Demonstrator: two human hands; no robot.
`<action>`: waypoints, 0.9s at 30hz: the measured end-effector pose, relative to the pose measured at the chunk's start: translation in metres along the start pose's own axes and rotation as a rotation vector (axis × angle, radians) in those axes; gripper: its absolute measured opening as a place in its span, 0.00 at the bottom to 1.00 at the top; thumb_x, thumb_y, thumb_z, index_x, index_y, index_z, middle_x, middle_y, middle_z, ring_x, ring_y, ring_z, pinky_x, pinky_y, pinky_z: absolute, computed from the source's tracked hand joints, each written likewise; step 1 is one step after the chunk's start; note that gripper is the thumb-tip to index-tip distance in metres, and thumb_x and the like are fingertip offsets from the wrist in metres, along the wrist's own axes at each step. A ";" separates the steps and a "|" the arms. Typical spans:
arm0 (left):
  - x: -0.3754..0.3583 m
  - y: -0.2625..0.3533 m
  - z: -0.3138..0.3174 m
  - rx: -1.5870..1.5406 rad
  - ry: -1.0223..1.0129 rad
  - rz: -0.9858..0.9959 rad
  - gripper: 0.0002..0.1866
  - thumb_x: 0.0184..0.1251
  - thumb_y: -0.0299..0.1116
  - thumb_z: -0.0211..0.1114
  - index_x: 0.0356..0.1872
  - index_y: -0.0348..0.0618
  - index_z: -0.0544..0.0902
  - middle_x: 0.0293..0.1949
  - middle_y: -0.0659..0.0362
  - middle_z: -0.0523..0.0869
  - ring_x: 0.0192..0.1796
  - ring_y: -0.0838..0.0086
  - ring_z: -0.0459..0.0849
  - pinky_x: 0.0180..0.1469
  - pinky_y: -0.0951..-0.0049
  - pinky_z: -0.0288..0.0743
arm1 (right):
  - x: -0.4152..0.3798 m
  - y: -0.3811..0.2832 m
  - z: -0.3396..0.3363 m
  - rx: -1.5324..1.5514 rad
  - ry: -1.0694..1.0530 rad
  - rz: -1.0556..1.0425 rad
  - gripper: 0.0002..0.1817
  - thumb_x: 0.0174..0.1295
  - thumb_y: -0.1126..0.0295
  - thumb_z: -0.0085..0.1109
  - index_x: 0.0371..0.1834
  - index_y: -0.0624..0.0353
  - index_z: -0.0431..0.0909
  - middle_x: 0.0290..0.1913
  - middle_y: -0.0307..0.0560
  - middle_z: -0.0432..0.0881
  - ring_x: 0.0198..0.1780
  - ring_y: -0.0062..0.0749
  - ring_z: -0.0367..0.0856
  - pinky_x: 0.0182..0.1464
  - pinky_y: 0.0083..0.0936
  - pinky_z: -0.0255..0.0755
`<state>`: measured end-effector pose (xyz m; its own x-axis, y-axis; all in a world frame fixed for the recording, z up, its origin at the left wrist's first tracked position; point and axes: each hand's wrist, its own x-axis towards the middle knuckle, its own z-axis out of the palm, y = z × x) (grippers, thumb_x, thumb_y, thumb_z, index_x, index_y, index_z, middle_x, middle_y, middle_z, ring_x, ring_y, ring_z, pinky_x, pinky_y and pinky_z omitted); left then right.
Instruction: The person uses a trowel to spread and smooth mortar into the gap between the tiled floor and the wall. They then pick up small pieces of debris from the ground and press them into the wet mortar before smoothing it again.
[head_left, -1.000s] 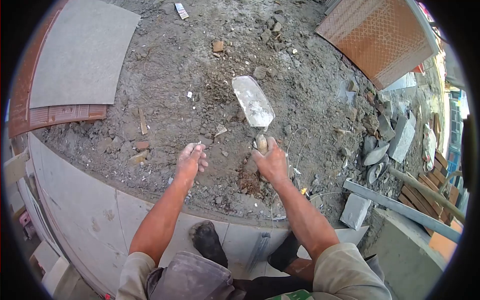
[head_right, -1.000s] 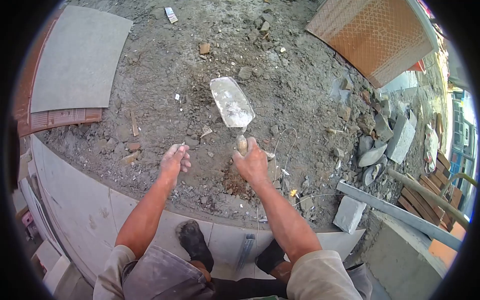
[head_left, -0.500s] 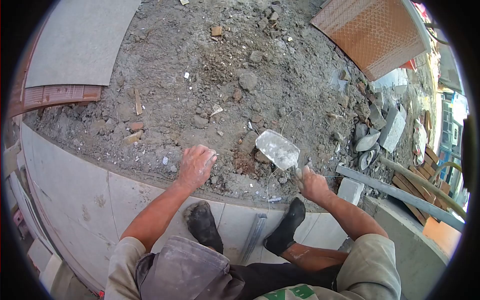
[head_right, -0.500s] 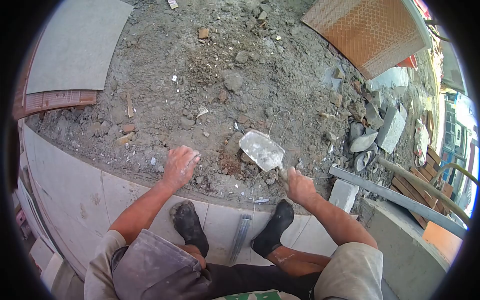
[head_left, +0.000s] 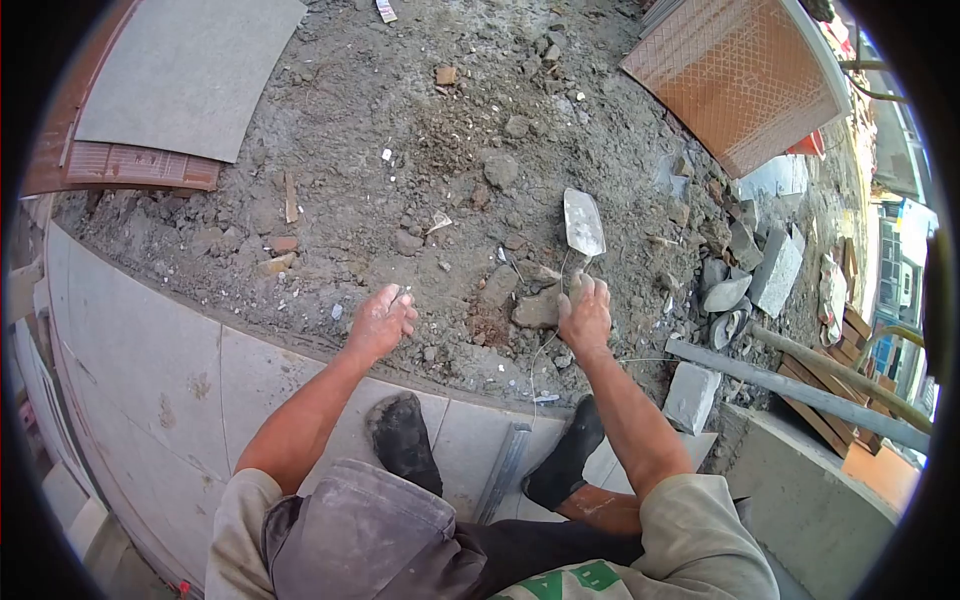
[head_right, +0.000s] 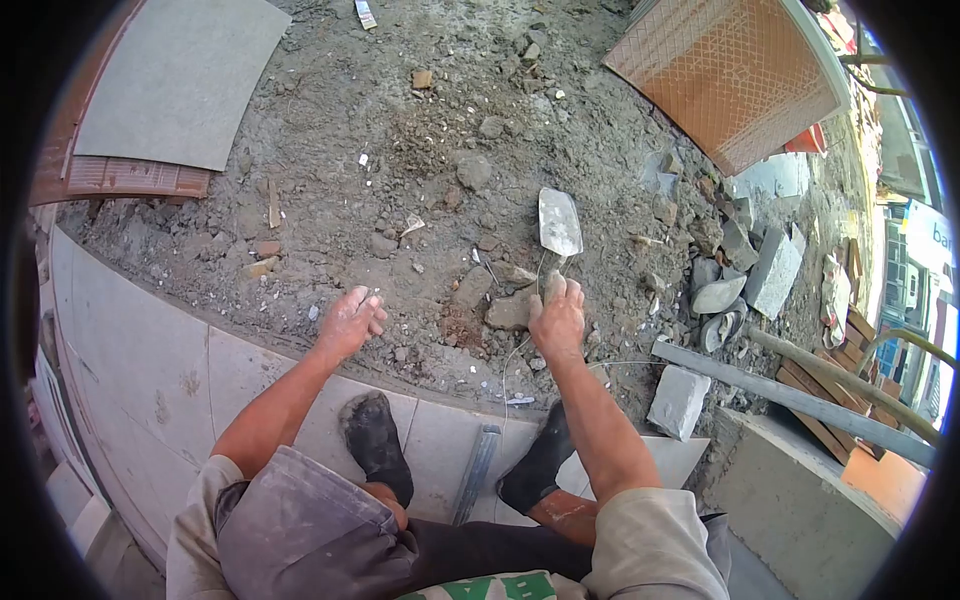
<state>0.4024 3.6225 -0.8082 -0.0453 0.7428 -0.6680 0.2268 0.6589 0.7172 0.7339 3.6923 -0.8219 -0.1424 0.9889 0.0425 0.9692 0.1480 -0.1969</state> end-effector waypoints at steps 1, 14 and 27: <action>0.001 0.001 0.000 0.001 0.006 -0.003 0.15 0.72 0.43 0.51 0.39 0.40 0.75 0.33 0.57 0.84 0.28 0.78 0.81 0.28 0.76 0.73 | 0.005 -0.013 0.005 0.005 -0.001 -0.003 0.19 0.59 0.59 0.57 0.46 0.60 0.69 0.46 0.60 0.76 0.45 0.57 0.79 0.50 0.44 0.72; 0.002 0.015 0.018 -0.219 -0.207 -0.190 0.19 0.71 0.46 0.54 0.44 0.36 0.72 0.34 0.55 0.83 0.30 0.75 0.83 0.27 0.76 0.76 | 0.067 -0.073 0.055 -0.030 -0.551 0.021 0.12 0.62 0.71 0.46 0.47 0.61 0.73 0.47 0.57 0.76 0.45 0.50 0.81 0.44 0.41 0.77; 0.007 0.006 0.019 -0.116 -0.230 -0.273 0.17 0.71 0.45 0.53 0.40 0.40 0.74 0.33 0.58 0.83 0.31 0.77 0.82 0.32 0.77 0.75 | 0.091 -0.059 0.066 -0.017 -0.650 -0.047 0.12 0.56 0.69 0.50 0.35 0.64 0.81 0.40 0.59 0.83 0.43 0.49 0.83 0.46 0.39 0.78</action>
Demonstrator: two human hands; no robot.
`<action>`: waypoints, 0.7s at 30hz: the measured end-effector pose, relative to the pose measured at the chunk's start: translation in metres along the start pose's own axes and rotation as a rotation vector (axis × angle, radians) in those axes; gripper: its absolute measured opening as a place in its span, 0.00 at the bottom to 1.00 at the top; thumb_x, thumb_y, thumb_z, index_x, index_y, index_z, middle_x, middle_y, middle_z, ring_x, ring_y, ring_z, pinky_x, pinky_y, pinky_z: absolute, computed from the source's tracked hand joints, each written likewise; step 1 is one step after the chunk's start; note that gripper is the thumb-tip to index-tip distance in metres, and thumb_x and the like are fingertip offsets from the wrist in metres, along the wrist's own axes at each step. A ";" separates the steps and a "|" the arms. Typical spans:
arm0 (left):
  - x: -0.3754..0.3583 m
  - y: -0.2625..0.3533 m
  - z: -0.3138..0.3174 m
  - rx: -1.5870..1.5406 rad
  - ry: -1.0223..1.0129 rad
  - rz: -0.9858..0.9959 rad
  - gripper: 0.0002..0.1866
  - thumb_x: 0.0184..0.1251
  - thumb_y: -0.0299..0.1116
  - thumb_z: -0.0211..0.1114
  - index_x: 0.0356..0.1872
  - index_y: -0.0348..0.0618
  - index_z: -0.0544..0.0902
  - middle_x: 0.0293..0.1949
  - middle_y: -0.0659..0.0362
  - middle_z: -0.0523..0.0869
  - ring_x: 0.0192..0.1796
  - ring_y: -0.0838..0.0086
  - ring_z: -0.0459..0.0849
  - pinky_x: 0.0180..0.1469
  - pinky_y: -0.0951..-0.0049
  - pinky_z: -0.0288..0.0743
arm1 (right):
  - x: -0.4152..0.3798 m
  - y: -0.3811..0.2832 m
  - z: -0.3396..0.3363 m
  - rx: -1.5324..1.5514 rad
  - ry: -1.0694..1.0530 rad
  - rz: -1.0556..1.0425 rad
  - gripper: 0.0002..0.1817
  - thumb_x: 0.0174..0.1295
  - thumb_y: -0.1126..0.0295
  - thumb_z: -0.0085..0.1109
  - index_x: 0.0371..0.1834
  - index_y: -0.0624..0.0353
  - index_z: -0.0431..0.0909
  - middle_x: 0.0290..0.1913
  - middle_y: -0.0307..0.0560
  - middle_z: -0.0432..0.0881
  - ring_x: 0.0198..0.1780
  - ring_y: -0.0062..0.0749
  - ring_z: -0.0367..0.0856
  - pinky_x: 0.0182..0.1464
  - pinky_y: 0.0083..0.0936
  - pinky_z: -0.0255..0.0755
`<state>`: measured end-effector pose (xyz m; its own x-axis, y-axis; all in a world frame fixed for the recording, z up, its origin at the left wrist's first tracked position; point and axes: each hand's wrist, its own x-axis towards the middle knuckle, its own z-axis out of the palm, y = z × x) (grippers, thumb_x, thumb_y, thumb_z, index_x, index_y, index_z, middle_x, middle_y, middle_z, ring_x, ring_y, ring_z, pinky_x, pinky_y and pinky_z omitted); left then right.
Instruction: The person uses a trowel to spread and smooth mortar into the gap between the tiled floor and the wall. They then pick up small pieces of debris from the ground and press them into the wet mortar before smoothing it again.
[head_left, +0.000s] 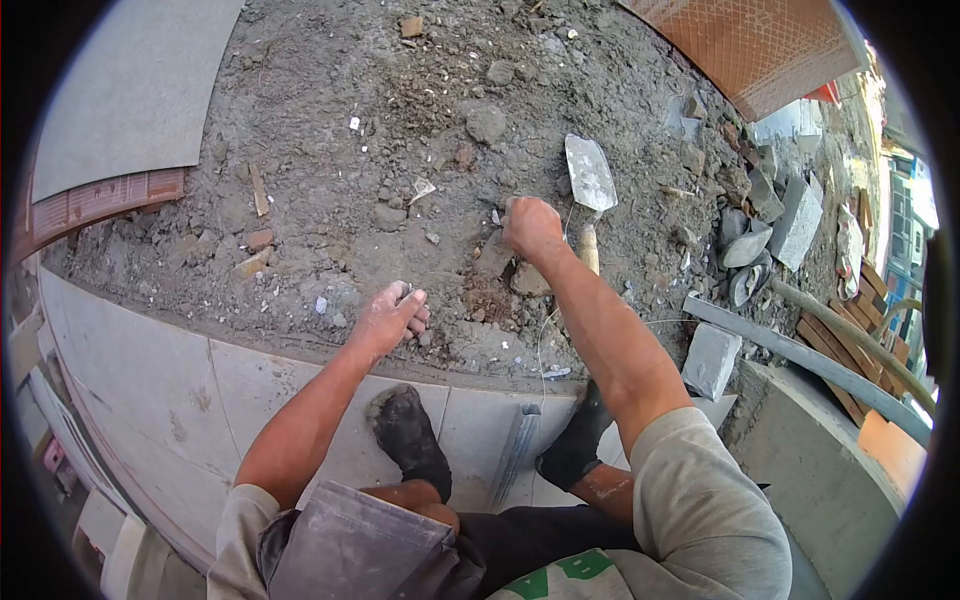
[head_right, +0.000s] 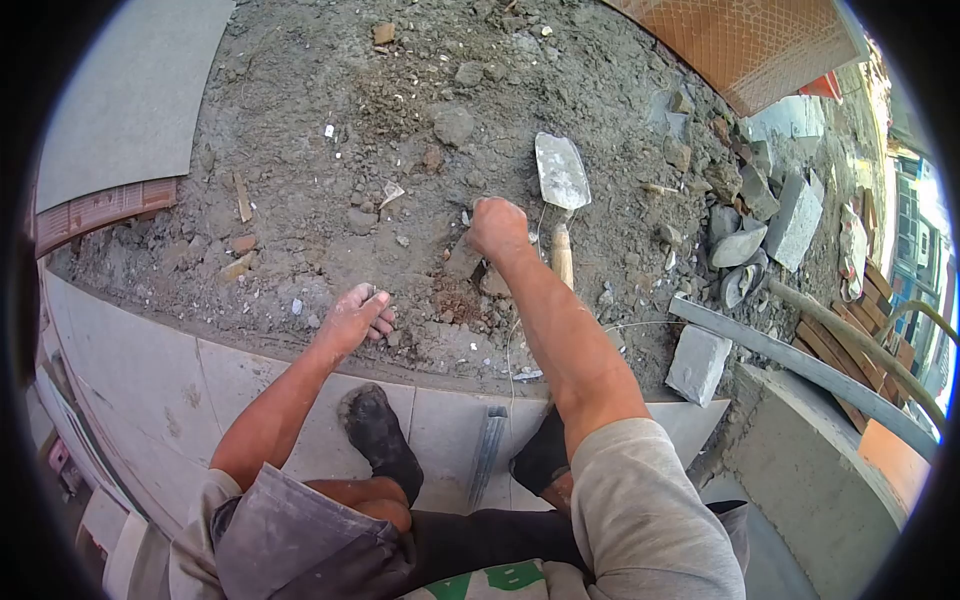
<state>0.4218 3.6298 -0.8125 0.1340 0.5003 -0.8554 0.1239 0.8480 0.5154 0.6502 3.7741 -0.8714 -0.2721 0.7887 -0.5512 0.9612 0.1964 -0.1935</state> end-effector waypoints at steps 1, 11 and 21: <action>0.000 -0.001 -0.001 0.017 -0.003 0.022 0.17 0.71 0.45 0.53 0.40 0.40 0.74 0.33 0.58 0.83 0.31 0.77 0.82 0.32 0.77 0.75 | 0.006 0.005 0.000 0.045 -0.059 0.068 0.13 0.54 0.68 0.51 0.34 0.65 0.82 0.40 0.60 0.83 0.44 0.51 0.83 0.47 0.39 0.77; 0.000 0.000 -0.001 0.046 -0.001 0.024 0.18 0.69 0.45 0.56 0.41 0.37 0.76 0.31 0.58 0.84 0.30 0.77 0.82 0.30 0.76 0.75 | -0.001 0.015 0.002 0.113 0.040 -0.013 0.12 0.55 0.63 0.56 0.35 0.60 0.80 0.39 0.57 0.82 0.42 0.50 0.82 0.48 0.39 0.75; -0.001 0.002 -0.002 -0.013 -0.009 0.029 0.17 0.69 0.46 0.56 0.38 0.39 0.76 0.29 0.59 0.83 0.29 0.78 0.81 0.30 0.77 0.74 | -0.003 -0.005 -0.001 -0.168 0.036 -0.119 0.10 0.57 0.70 0.51 0.38 0.61 0.79 0.41 0.56 0.80 0.42 0.46 0.84 0.44 0.37 0.78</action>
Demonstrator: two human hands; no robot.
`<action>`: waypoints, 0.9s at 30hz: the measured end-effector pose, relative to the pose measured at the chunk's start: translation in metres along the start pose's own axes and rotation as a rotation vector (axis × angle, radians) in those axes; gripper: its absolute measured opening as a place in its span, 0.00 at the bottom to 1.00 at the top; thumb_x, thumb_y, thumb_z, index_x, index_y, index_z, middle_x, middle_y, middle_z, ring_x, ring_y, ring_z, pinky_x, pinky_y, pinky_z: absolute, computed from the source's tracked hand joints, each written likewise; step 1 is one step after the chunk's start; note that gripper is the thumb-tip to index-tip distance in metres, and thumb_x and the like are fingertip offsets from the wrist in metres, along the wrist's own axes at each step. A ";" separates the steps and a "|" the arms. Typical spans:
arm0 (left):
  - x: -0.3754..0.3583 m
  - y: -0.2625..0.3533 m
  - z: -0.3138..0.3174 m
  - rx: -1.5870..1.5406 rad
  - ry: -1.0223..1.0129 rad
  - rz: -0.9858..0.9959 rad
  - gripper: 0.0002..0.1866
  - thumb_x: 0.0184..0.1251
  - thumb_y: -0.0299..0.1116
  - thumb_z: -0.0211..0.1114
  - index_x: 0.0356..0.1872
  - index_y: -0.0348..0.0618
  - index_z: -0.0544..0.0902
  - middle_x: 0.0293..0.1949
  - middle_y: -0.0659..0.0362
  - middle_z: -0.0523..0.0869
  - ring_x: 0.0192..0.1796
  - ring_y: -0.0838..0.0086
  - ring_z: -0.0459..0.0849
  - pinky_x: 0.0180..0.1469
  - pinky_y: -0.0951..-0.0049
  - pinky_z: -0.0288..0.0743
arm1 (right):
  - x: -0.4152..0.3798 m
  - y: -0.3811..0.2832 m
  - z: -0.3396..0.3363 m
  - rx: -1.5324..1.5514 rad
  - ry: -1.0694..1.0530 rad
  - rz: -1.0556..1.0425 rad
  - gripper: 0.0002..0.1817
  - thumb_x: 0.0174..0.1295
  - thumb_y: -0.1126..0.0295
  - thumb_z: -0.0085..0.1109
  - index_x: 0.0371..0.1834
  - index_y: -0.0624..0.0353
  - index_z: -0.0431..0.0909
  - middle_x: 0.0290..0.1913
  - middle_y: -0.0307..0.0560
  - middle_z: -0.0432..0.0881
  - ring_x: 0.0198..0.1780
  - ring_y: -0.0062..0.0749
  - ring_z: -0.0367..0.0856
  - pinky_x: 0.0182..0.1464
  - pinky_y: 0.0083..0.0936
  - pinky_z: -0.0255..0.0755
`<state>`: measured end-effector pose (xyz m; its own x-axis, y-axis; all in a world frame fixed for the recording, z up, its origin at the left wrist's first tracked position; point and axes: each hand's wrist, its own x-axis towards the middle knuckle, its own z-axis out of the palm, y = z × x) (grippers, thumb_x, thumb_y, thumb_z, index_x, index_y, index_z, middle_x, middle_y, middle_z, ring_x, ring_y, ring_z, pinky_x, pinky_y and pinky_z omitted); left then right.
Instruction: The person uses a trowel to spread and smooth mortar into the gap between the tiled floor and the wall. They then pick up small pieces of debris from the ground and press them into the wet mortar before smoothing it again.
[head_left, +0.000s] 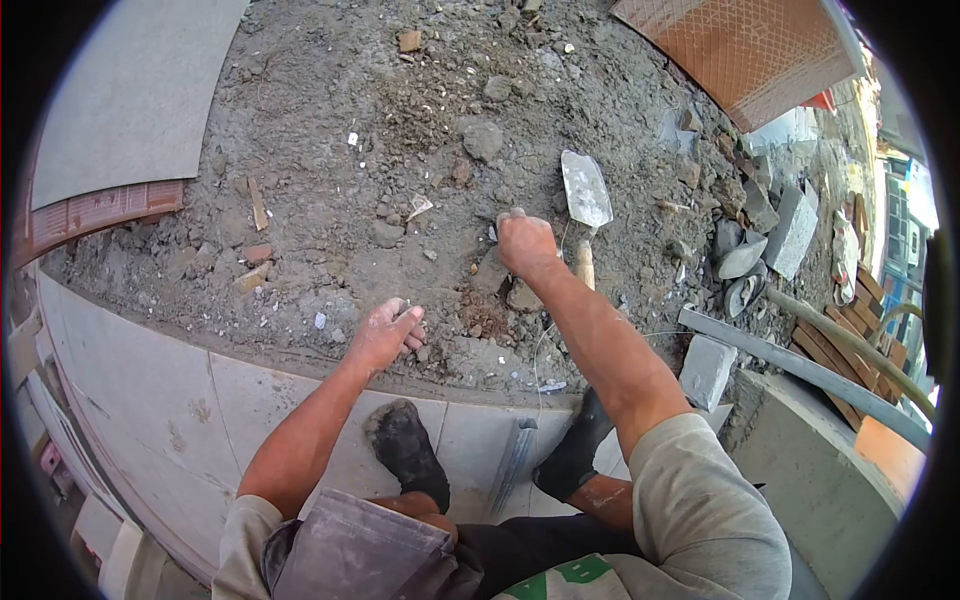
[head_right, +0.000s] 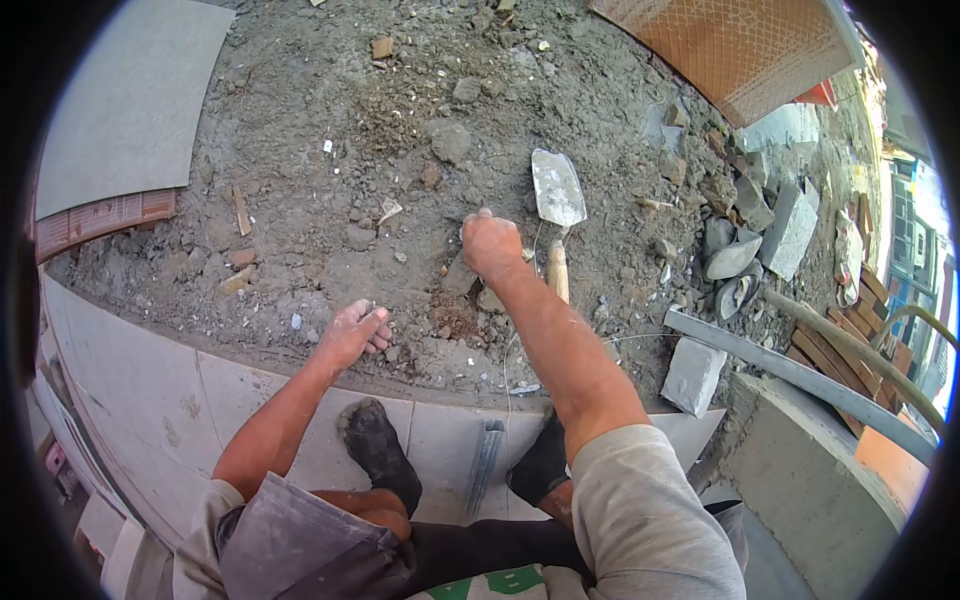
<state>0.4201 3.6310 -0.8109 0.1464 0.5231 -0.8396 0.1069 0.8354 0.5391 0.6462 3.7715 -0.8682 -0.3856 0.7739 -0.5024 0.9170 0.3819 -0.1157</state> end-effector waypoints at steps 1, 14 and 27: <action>0.000 0.000 -0.001 -0.004 0.002 -0.015 0.17 0.70 0.47 0.55 0.38 0.40 0.75 0.30 0.59 0.83 0.30 0.78 0.81 0.31 0.77 0.74 | -0.002 -0.002 0.002 -0.020 0.052 -0.036 0.09 0.58 0.71 0.49 0.36 0.60 0.80 0.40 0.55 0.80 0.40 0.43 0.84 0.42 0.34 0.78; 0.001 -0.002 -0.002 -0.016 0.011 -0.035 0.17 0.72 0.44 0.52 0.41 0.37 0.77 0.29 0.57 0.83 0.28 0.76 0.82 0.29 0.77 0.74 | -0.002 0.001 -0.009 -0.097 -0.031 -0.221 0.10 0.58 0.69 0.51 0.36 0.60 0.81 0.38 0.52 0.82 0.38 0.38 0.85 0.36 0.30 0.79; 0.001 0.019 0.012 -0.362 -0.067 0.124 0.19 0.72 0.42 0.55 0.55 0.38 0.73 0.47 0.54 0.82 0.49 0.71 0.82 0.51 0.71 0.75 | -0.056 -0.056 -0.025 1.583 -0.221 0.565 0.11 0.57 0.67 0.54 0.22 0.63 0.74 0.19 0.41 0.76 0.17 0.24 0.74 0.15 0.21 0.65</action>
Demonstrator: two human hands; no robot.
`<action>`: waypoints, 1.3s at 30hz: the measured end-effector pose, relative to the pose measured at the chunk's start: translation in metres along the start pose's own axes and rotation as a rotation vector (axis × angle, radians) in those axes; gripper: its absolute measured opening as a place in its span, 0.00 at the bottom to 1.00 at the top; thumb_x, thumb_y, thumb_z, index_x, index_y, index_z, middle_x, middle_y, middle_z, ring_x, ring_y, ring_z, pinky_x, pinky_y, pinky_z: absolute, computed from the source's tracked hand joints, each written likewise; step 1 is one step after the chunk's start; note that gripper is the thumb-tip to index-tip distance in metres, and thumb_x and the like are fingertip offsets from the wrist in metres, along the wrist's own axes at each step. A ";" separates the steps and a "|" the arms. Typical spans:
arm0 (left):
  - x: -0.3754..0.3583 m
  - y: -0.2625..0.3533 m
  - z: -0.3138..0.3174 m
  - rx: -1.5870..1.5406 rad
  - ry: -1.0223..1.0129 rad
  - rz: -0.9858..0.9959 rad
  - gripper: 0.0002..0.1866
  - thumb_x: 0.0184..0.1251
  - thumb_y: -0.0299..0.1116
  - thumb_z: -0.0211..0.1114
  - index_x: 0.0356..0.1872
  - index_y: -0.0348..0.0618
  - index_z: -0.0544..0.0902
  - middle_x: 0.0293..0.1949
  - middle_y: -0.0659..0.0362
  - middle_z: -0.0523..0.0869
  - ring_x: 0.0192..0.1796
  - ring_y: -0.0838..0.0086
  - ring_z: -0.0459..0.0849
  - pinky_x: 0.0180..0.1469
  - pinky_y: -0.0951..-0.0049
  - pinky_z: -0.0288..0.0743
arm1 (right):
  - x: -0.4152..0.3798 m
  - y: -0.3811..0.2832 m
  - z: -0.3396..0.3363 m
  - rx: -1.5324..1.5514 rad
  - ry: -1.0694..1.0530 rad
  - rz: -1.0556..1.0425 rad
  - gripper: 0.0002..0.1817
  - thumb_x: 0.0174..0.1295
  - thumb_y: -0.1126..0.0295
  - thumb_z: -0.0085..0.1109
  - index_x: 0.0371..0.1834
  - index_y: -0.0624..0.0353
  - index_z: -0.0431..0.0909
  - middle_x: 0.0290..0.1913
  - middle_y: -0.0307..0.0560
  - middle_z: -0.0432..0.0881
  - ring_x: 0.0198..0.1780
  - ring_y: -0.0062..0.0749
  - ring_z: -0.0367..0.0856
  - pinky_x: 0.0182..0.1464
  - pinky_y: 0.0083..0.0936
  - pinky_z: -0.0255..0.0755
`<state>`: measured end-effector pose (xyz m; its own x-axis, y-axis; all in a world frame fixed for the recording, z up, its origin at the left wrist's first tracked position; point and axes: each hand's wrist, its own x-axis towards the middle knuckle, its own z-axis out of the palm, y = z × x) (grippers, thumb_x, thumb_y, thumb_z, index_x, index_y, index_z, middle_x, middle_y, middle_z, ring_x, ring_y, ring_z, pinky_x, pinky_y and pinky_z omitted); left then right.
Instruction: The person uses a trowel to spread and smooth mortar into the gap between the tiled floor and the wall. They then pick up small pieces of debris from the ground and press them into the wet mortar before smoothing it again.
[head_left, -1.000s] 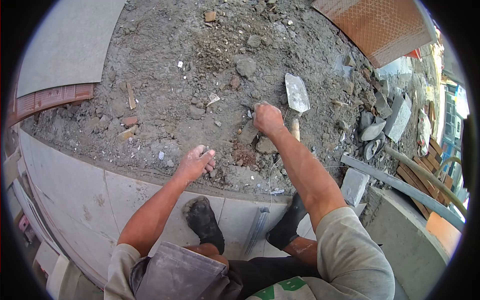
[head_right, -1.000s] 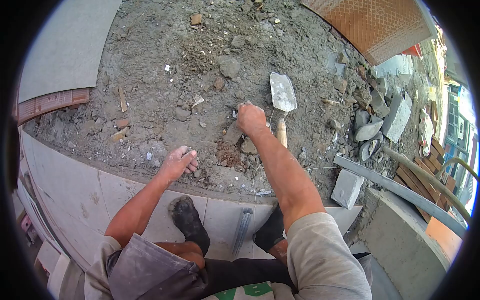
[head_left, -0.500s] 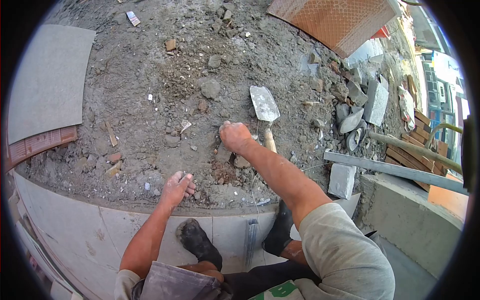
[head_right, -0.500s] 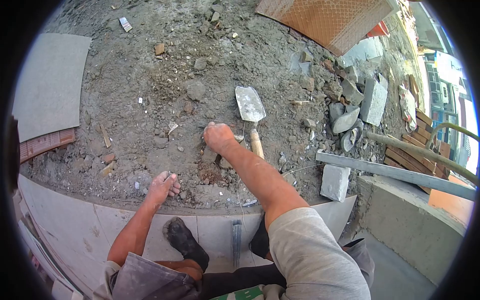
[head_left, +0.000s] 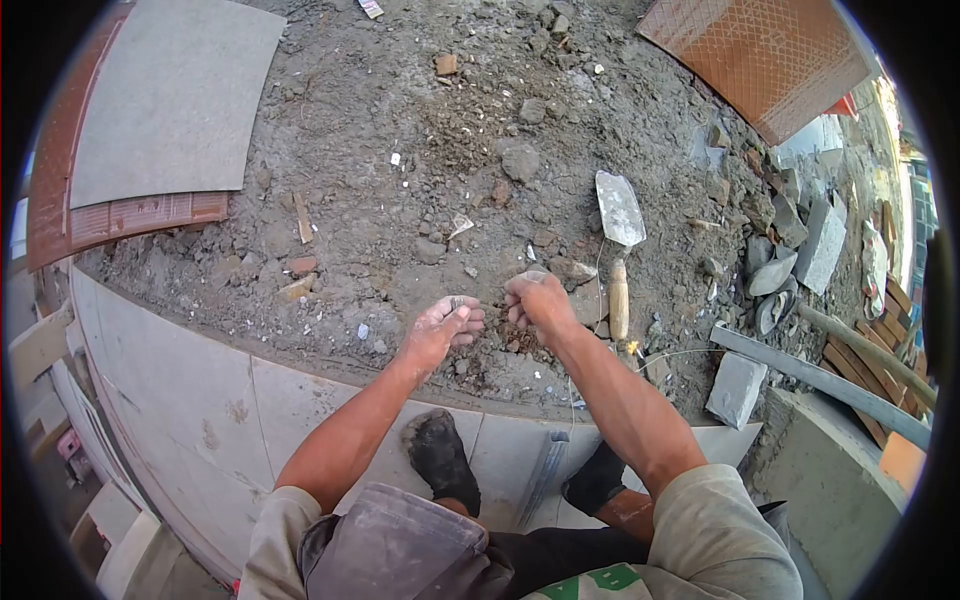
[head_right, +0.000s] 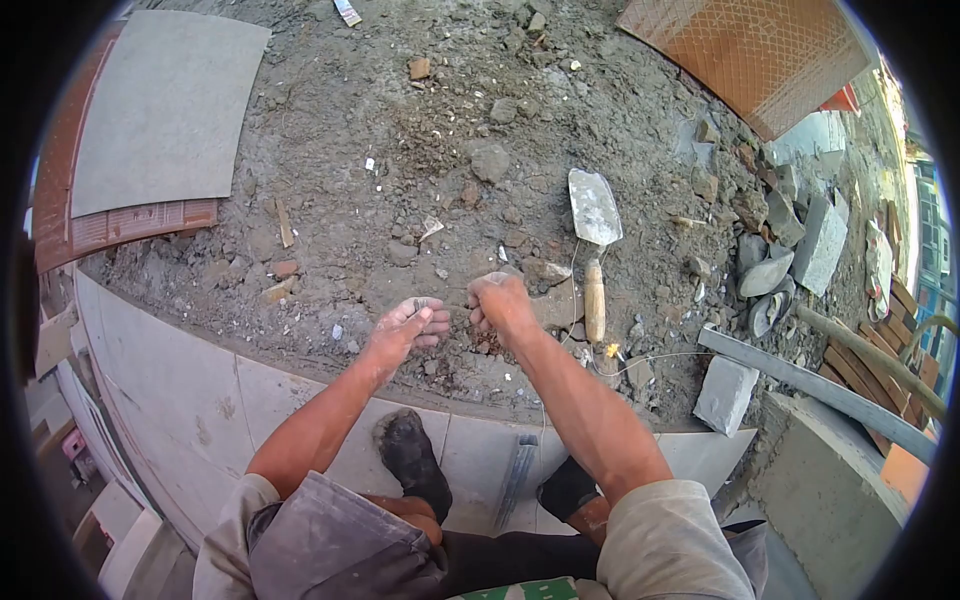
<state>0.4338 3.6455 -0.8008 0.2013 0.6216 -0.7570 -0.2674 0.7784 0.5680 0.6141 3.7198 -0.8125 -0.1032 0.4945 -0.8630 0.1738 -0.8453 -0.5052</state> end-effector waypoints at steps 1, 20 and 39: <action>0.001 -0.002 -0.003 0.000 0.002 0.002 0.19 0.72 0.42 0.55 0.55 0.38 0.73 0.47 0.54 0.82 0.49 0.71 0.82 0.51 0.71 0.75 | -0.008 0.007 0.013 0.087 -0.035 0.040 0.11 0.58 0.67 0.53 0.23 0.63 0.74 0.20 0.41 0.76 0.17 0.23 0.74 0.15 0.21 0.64; -0.002 -0.006 -0.019 0.157 0.046 -0.074 0.18 0.71 0.41 0.54 0.52 0.39 0.75 0.37 0.56 0.84 0.37 0.73 0.84 0.38 0.75 0.77 | 0.001 0.020 -0.096 -0.937 0.866 -0.381 0.19 0.54 0.66 0.59 0.46 0.62 0.66 0.53 0.60 0.69 0.55 0.54 0.69 0.54 0.44 0.68; -0.008 0.005 0.004 0.268 0.016 -0.072 0.15 0.73 0.45 0.49 0.42 0.43 0.74 0.31 0.59 0.81 0.29 0.77 0.82 0.27 0.79 0.72 | -0.032 0.009 -0.188 -0.555 1.270 -0.522 0.22 0.53 0.62 0.58 0.46 0.64 0.67 0.44 0.61 0.73 0.46 0.56 0.75 0.50 0.45 0.68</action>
<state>0.4346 3.6446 -0.7908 0.1953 0.5643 -0.8021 0.0062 0.8172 0.5764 0.8031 3.7346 -0.7897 0.5843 0.7999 0.1365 0.7610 -0.4817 -0.4345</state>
